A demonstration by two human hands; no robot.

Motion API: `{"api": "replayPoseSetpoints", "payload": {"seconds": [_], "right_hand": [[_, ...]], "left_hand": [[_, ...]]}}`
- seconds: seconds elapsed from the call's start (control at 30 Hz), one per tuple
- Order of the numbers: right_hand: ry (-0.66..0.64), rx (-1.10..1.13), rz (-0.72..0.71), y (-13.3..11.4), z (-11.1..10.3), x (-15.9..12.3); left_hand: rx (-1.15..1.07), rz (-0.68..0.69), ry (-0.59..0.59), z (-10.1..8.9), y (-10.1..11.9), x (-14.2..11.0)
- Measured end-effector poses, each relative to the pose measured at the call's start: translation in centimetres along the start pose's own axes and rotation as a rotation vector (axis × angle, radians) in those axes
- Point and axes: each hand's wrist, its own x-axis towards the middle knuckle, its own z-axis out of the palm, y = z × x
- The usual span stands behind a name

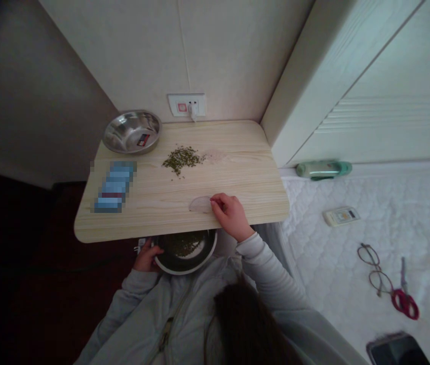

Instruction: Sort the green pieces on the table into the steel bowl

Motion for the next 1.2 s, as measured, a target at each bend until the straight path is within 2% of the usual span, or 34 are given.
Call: {"api": "replayPoseSetpoints", "payload": {"seconds": [0.67, 0.9, 1.1, 1.2], "right_hand": [[-0.019, 0.019, 0.013, -0.1, 0.1, -1.0], [0.043, 0.012, 0.022, 0.1, 0.2, -1.1], [-0.035, 0.034, -0.016, -0.3, 0.2, -1.4], [-0.029, 0.028, -0.012, -0.3, 0.3, -1.5]], "left_hand": [[-0.025, -0.002, 0.009, -0.1, -0.2, 0.0], [0.003, -0.002, 0.029, 0.2, 0.2, 0.0], [0.006, 0.005, 0.020, 0.4, 0.4, 0.0], [0.013, 0.000, 0.015, 0.5, 0.4, -0.1]]}}
